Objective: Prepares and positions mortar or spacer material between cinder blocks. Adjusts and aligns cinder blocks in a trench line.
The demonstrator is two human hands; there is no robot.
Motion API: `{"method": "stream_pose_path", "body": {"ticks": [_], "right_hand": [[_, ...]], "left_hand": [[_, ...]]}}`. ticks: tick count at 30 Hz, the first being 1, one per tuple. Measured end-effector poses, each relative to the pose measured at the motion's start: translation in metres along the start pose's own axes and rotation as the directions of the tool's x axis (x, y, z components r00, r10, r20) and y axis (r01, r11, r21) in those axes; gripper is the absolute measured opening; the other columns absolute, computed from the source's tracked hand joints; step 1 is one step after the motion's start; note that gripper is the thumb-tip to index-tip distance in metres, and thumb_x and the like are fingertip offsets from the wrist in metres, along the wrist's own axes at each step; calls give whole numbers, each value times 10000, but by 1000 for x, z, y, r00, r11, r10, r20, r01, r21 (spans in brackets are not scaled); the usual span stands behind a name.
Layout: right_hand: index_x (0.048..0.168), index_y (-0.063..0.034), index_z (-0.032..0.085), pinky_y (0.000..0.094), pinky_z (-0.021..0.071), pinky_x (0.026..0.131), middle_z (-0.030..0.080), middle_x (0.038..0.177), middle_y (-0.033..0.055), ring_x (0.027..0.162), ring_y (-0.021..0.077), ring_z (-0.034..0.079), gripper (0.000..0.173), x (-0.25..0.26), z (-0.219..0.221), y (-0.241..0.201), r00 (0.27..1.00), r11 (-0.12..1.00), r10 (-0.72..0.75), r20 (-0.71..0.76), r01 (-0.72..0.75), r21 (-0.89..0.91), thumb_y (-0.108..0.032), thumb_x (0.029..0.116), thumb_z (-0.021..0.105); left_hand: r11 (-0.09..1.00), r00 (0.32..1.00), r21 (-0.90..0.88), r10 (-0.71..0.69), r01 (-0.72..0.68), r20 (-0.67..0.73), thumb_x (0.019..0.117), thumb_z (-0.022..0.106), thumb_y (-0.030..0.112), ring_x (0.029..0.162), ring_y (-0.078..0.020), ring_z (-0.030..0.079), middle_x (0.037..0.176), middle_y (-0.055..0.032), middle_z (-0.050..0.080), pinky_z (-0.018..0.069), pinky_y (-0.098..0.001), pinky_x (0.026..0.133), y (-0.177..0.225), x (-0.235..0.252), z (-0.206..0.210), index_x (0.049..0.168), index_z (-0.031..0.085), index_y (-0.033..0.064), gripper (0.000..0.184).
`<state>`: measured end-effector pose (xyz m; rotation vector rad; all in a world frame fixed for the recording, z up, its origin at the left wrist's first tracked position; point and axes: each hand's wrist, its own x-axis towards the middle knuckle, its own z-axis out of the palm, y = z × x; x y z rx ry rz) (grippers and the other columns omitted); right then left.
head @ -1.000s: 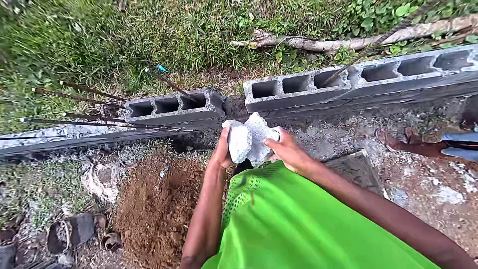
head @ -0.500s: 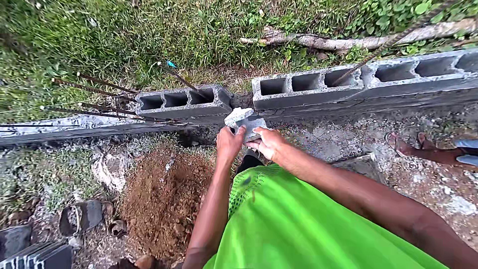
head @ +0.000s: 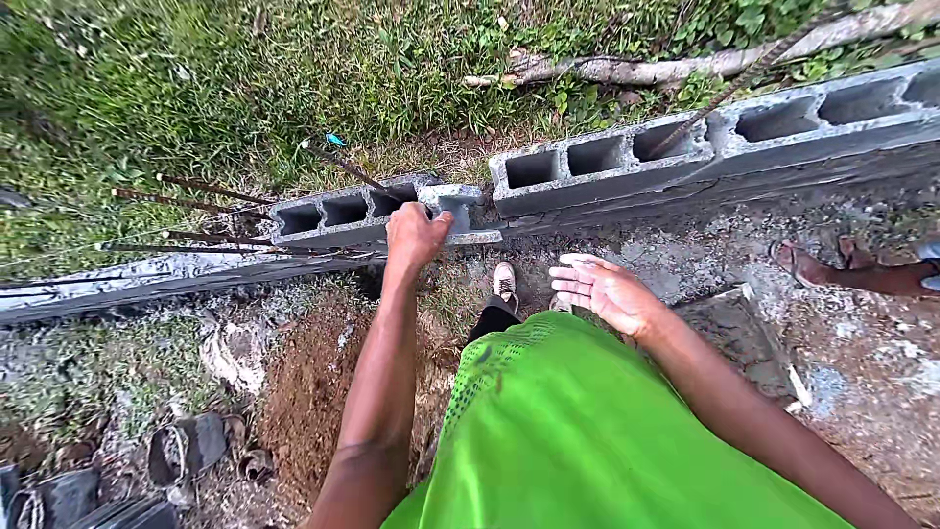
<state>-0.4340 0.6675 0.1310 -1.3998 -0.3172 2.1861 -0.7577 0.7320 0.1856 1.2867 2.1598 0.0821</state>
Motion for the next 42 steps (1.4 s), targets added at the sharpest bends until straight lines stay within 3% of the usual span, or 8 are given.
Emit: {"method": "stream_pose_path", "body": {"ticks": [8, 18, 24, 30, 35, 42], "right_hand": [[1332, -19, 547, 351, 621, 810, 725, 1102, 137, 904, 212, 739, 275, -39, -98, 40, 919, 975, -73, -386, 148, 168, -136, 1107, 441], [1313, -38, 562, 337, 632, 776, 732, 1094, 119, 873, 201, 746, 250, -68, -135, 76, 850, 936, -100, -518, 257, 241, -124, 1093, 477], [1311, -31, 560, 350, 639, 751, 730, 1107, 133, 861, 219, 748, 248, -71, -136, 73, 849, 940, -144, -509, 278, 199, -104, 1090, 475], [1328, -1, 558, 360, 638, 782, 696, 1195, 158, 907, 241, 742, 276, -73, -111, 57, 868, 953, -302, -394, 279, -115, -66, 1068, 489], [1329, 10, 576, 383, 630, 834, 684, 1250, 158, 984, 250, 731, 315, -59, -73, 37, 885, 860, -403, -233, 279, -428, -100, 1037, 540], [1314, -4, 600, 367, 640, 849, 673, 1272, 136, 1010, 222, 730, 313, -35, -18, 13, 891, 712, -447, -84, 297, -636, -125, 1027, 574]], "left_hand": [[998, 1000, 52, 28, -28, -4, 905, 717, 433, 914, -430, 647, 884, -233, 662, 477, -675, 802, 15, 50, -1, 816, 651, 1, 445], [995, 996, 71, -72, 76, -50, 906, 718, 443, 1010, -461, 655, 972, -277, 678, 478, -686, 860, 10, 72, 20, 839, 655, -32, 484], [992, 990, 4, -122, 123, -68, 905, 716, 452, 1061, -470, 647, 1047, -296, 674, 485, -690, 886, 9, 76, 32, 924, 683, -34, 487], [986, 984, -15, -168, 167, -66, 915, 701, 439, 1141, -470, 628, 1160, -305, 654, 484, -685, 919, 8, 84, 39, 1049, 674, -33, 492], [983, 982, 20, -180, 182, -60, 900, 705, 453, 1122, -461, 640, 1139, -287, 670, 486, -690, 890, 11, 89, 38, 1008, 692, -14, 480], [984, 983, -23, -179, 178, -48, 911, 702, 426, 1096, -455, 653, 1091, -271, 688, 495, -679, 881, 6, 92, 48, 996, 702, -5, 440]]}}
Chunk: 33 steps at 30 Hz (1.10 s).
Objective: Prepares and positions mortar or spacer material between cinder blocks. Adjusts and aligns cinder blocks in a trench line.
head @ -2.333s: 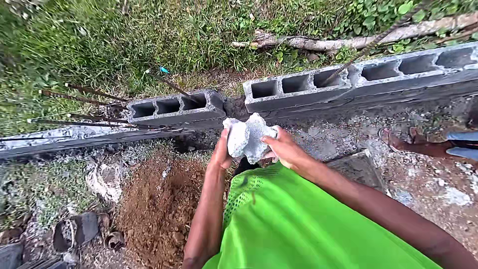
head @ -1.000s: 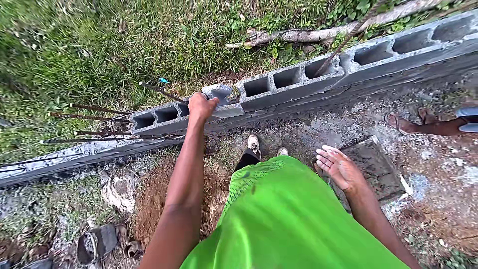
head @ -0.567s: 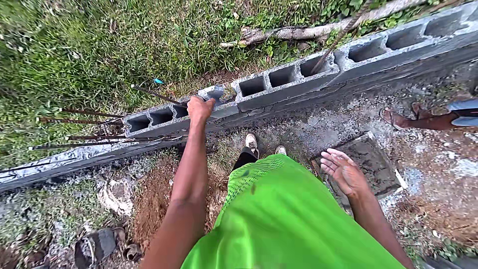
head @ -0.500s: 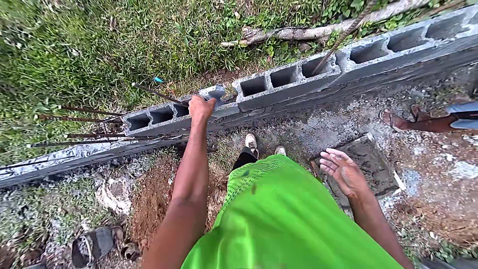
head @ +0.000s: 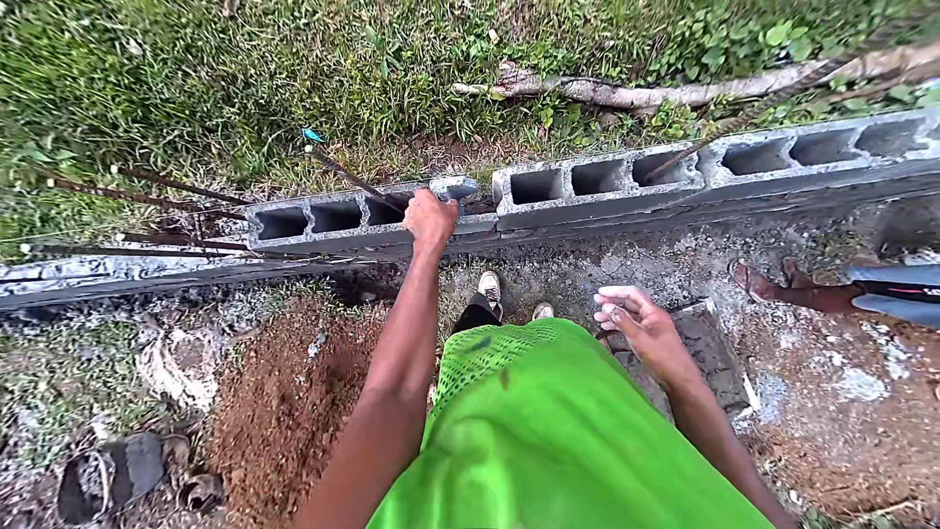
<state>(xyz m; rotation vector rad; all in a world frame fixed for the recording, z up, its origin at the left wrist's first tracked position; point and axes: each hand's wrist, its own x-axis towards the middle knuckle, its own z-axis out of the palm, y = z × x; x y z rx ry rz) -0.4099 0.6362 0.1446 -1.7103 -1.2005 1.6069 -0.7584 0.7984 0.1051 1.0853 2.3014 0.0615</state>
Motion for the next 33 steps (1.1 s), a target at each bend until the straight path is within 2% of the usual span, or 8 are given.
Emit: {"method": "stream_pose_path", "body": {"ticks": [6, 11, 14, 22, 25, 28, 30, 33], "right_hand": [[1301, -10, 618, 355, 641, 846, 694, 1250, 115, 977, 195, 738, 321, 6, 26, -24, 997, 991, -58, 56, 64, -116, -153, 1019, 564], [1300, -58, 642, 331, 637, 839, 706, 1243, 60, 965, 146, 733, 315, 20, 27, -45, 978, 957, -83, 192, 131, -258, -209, 1035, 563], [1303, -79, 650, 302, 624, 846, 704, 1245, 47, 978, 110, 720, 319, 44, 21, -59, 947, 921, -109, 303, 211, -327, -237, 1044, 554], [1280, -91, 673, 278, 612, 883, 712, 1225, 30, 992, 81, 711, 303, 115, -6, -89, 823, 866, -128, 553, 365, -342, -250, 1049, 558], [1264, -98, 680, 267, 603, 870, 715, 1206, 23, 970, 71, 703, 283, 137, -7, -96, 771, 838, -136, 622, 424, -343, -232, 1048, 554], [1265, -104, 683, 263, 602, 888, 716, 1206, 20, 990, 68, 702, 283, 149, -2, -106, 736, 823, -161, 657, 467, -322, -241, 1058, 547], [1263, -106, 686, 263, 603, 893, 719, 1198, 18, 1000, 65, 701, 278, 158, 2, -111, 731, 818, -172, 660, 480, -318, -237, 1057, 552], [1257, -121, 698, 242, 598, 895, 722, 1179, 7, 1004, 47, 696, 281, 167, 9, -117, 760, 809, -163, 629, 468, -356, -250, 1051, 558]], "left_hand": [[998, 1000, 47, 29, -29, -6, 932, 669, 442, 1073, -446, 668, 1055, -256, 703, 507, -663, 863, 1, 1, 2, 979, 710, 9, 437], [1000, 1000, 25, -8, 9, -26, 931, 670, 437, 1078, -444, 658, 1066, -250, 697, 510, -653, 850, 4, 2, 3, 982, 725, 27, 417], [999, 998, -9, -40, 39, -54, 940, 660, 435, 1068, -441, 660, 1058, -249, 694, 511, -648, 842, 3, 5, 7, 966, 723, 32, 408], [993, 987, 14, -113, 116, -112, 941, 679, 401, 1109, -447, 639, 1076, -236, 697, 510, -651, 838, 14, 1, 12, 1010, 737, 28, 383], [997, 986, -12, -77, 76, -146, 953, 690, 376, 1113, -454, 631, 1072, -218, 704, 517, -653, 840, 12, -1, 14, 988, 728, 18, 361], [999, 976, -11, 27, -30, -217, 981, 675, 374, 1058, -454, 632, 1009, -219, 692, 529, -627, 820, 1, -7, 24, 945, 703, -1, 379], [995, 966, -3, 93, -96, -241, 995, 660, 366, 1042, -438, 629, 1002, -216, 686, 531, -595, 846, -5, -9, 28, 985, 708, -9, 378], [995, 968, -4, 100, -104, -231, 1001, 646, 330, 1074, -431, 633, 1036, -220, 702, 522, -576, 910, -10, -7, 33, 1078, 726, -19, 367]]}}
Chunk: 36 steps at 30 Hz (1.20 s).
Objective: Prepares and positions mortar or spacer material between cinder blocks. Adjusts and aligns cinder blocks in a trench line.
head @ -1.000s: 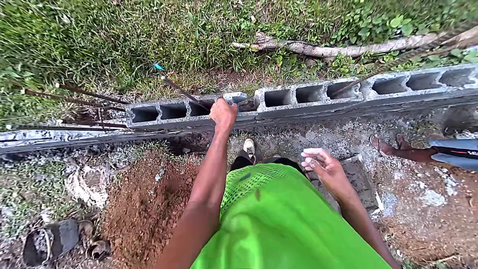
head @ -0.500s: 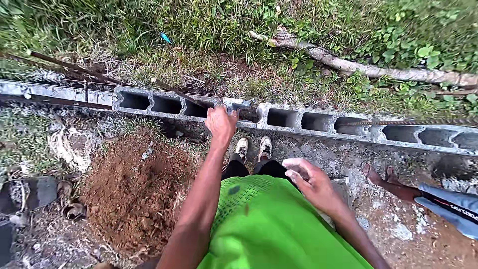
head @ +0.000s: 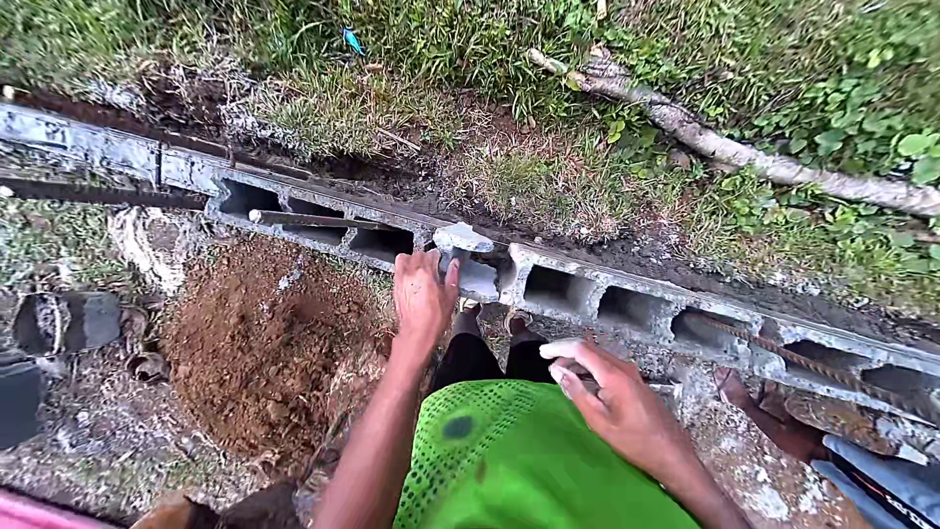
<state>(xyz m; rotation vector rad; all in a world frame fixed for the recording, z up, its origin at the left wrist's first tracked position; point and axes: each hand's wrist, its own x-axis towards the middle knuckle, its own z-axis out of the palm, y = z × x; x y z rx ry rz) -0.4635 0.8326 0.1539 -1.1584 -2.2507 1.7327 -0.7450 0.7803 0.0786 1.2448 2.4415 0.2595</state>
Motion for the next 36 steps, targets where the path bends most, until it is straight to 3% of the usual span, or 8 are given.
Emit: {"method": "stream_pose_path", "body": {"ticks": [3, 8, 13, 19, 25, 30, 33, 36], "right_hand": [[1232, -121, 715, 233, 595, 909, 731, 1169, 10, 1030, 47, 697, 265, 8, 7, 0, 998, 1000, -14, -67, 13, -12, -240, 1046, 567], [1172, -102, 729, 230, 571, 981, 735, 1163, 31, 1130, 80, 679, 225, 26, 24, -3, 982, 996, -94, -165, 91, -26, -192, 1047, 565], [1158, -116, 723, 229, 561, 980, 737, 1150, 28, 1121, 94, 678, 209, 47, 36, -9, 969, 990, -139, -207, 129, -58, -183, 1050, 557], [1145, -113, 738, 257, 559, 983, 737, 1142, 41, 1121, 128, 679, 209, 65, 48, -21, 960, 981, -172, -221, 148, -124, -168, 1041, 565], [1174, -145, 743, 307, 531, 1013, 726, 1187, 27, 1179, 182, 648, 224, 74, 58, -26, 969, 948, -176, -176, 118, -294, -196, 1038, 573], [1277, -128, 702, 398, 513, 1065, 700, 1284, 61, 1256, 266, 621, 283, 89, 71, -37, 979, 864, -183, -94, 115, -489, -206, 1032, 584], [1307, -116, 684, 452, 503, 1064, 690, 1310, 88, 1264, 299, 619, 316, 97, 79, -40, 982, 818, -181, -50, 123, -561, -240, 1040, 571], [1282, -113, 698, 473, 491, 1076, 691, 1307, 92, 1275, 303, 613, 320, 101, 79, -41, 986, 819, -169, 5, 143, -555, -272, 1058, 534]], "left_hand": [[1000, 1000, 0, 2, -2, 3, 989, 644, 333, 1044, -421, 643, 1011, -201, 705, 532, -575, 877, -3, -1, 1, 1070, 734, -8, 362], [999, 999, -31, 44, -45, -31, 999, 584, 385, 997, -350, 679, 1010, -149, 743, 549, -489, 882, -10, -4, -4, 1089, 762, 26, 411], [996, 997, -50, 69, -70, -26, 992, 588, 379, 951, -298, 680, 969, -121, 745, 549, -418, 839, -13, -3, -9, 1079, 773, 43, 393], [994, 996, -64, 91, -89, 20, 984, 594, 402, 944, -284, 683, 983, -110, 749, 551, -417, 834, -16, 0, -15, 1102, 772, 50, 411], [991, 995, -90, 101, -99, 23, 977, 613, 400, 944, -252, 690, 993, -84, 753, 559, -392, 839, -17, 1, -22, 1124, 766, 66, 395], [974, 996, -210, 78, -85, -40, 994, 617, 338, 1005, -199, 679, 1069, -82, 738, 559, -341, 874, -22, -21, -39, 1161, 757, 89, 331], [941, 999, -338, -16, 1, -40, 1005, 598, 300, 980, -113, 680, 1069, -43, 732, 571, -271, 846, -33, -47, -42, 1120, 754, 100, 278], [917, 993, -382, -99, 116, 66, 1012, 583, 301, 982, -114, 694, 1080, -47, 727, 585, -295, 870, -48, -68, -35, 1160, 730, 92, 295]]}}
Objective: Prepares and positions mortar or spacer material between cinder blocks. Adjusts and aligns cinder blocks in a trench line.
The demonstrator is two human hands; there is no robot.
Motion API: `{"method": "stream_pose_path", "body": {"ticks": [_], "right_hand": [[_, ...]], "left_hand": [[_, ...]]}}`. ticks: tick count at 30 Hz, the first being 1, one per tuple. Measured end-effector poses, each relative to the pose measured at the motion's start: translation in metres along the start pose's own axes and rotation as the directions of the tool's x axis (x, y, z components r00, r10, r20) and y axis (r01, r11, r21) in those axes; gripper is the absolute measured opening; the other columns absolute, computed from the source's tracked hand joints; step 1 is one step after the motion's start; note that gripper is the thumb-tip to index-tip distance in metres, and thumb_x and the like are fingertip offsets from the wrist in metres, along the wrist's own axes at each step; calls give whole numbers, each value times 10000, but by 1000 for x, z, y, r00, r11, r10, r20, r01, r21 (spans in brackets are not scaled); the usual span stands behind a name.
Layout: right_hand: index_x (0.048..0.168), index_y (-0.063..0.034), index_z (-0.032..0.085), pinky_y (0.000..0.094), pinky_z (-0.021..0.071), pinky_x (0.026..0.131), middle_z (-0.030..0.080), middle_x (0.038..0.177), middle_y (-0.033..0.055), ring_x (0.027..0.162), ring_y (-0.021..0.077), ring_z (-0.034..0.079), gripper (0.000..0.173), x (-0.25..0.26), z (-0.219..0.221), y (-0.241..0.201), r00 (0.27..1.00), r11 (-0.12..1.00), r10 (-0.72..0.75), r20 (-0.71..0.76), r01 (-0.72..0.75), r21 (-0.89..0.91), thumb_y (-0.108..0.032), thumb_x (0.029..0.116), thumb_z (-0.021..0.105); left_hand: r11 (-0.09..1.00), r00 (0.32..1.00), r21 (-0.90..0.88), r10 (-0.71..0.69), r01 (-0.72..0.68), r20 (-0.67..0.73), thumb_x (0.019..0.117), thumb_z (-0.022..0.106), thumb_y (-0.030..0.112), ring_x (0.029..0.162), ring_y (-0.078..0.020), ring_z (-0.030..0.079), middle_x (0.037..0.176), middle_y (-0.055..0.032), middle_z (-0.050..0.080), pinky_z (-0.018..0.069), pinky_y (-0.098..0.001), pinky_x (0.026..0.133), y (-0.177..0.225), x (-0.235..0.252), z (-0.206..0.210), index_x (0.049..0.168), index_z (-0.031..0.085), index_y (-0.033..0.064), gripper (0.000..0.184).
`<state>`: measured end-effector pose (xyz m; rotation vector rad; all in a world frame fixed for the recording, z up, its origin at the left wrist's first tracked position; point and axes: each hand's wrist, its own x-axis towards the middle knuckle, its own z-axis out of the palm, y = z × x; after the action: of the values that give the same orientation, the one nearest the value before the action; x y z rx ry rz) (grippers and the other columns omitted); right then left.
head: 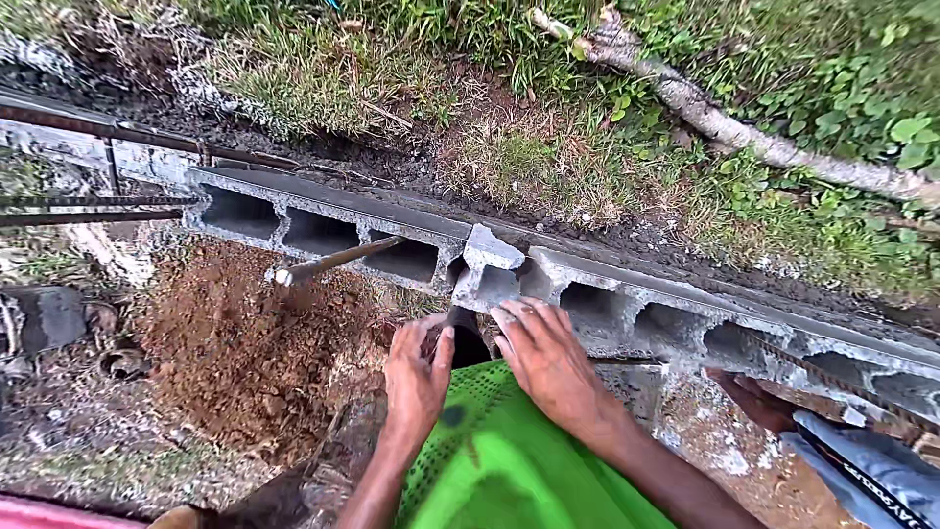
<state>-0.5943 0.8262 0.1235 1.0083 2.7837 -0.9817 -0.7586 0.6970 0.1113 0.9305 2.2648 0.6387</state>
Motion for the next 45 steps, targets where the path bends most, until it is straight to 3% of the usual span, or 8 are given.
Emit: {"method": "stream_pose_path", "body": {"ticks": [10, 13, 16, 19, 22, 27, 32, 45], "right_hand": [[1203, -62, 725, 499, 506, 1026, 688, 1225, 142, 1192, 345, 616, 267, 49, -64, 25, 991, 990, -102, -86, 92, -111, -228, 1022, 619], [1161, -55, 730, 524, 517, 938, 681, 1144, 168, 1104, 380, 620, 241, 58, -52, 23, 989, 968, -143, -44, 131, -213, -223, 1014, 639], [1181, -44, 718, 539, 510, 915, 669, 1138, 186, 1090, 402, 614, 271, 63, -33, 23, 991, 958, -131, -23, 120, -262, -239, 999, 669], [1206, -47, 703, 535, 517, 903, 665, 1160, 187, 1097, 403, 615, 299, 65, -18, 23, 992, 959, -112, -57, 93, -268, -258, 996, 676], [1182, -31, 697, 528, 524, 868, 661, 1123, 195, 1067, 405, 622, 286, 68, -7, 25, 985, 957, -123, -120, 86, -277, -252, 1003, 663], [1172, -33, 705, 528, 518, 877, 666, 1123, 191, 1064, 404, 622, 270, 74, 4, 27, 977, 955, -117, -179, 61, -289, -237, 1001, 659], [1126, -16, 713, 520, 508, 879, 682, 1114, 188, 1062, 394, 631, 243, 76, 4, 31, 971, 954, -164, -176, 111, -277, -216, 1008, 639], [1107, -46, 704, 513, 471, 840, 660, 1105, 166, 1060, 377, 605, 221, 72, 10, 30, 979, 942, -142, -144, 89, -325, -228, 1029, 607]], "left_hand": [[860, 949, -415, -215, 296, 230, 1004, 650, 326, 1011, -138, 721, 1152, -68, 730, 603, -362, 915, -8, -12, 26, 1392, 555, 52, 484], [987, 999, -156, -41, 46, 32, 1000, 655, 276, 1088, -222, 699, 1227, -131, 689, 581, -432, 962, -1, -16, 25, 1385, 600, 49, 450], [956, 953, 71, 290, -284, -91, 988, 647, 171, 1094, -314, 677, 1169, -180, 683, 571, -438, 941, -7, -13, 27, 1229, 708, 30, 285], [843, 860, 177, 507, -508, 52, 1016, 595, 134, 1133, -335, 669, 1278, -177, 657, 573, -440, 946, -7, 0, 25, 1224, 704, 45, 251], [716, 752, 231, 618, -658, 229, 995, 593, 62, 1011, -323, 707, 1459, -161, 574, 596, -428, 790, 3, 17, 20, 1360, 631, 55, 368], [711, 771, 356, 419, -607, 480, 892, 690, -18, 836, -340, 701, 1475, -180, 543, 562, -448, 591, 20, 40, 24, 1354, 625, 41, 470], [733, 772, 278, 513, -621, 374, 881, 679, -39, 860, -360, 718, 1184, -188, 698, 580, -470, 605, 15, 48, 30, 1110, 718, 26, 240], [714, 769, 299, 539, -633, 344, 877, 654, -55, 767, -323, 692, 1119, -172, 703, 534, -410, 534, 9, 43, 35, 1093, 728, 35, 245]]}}
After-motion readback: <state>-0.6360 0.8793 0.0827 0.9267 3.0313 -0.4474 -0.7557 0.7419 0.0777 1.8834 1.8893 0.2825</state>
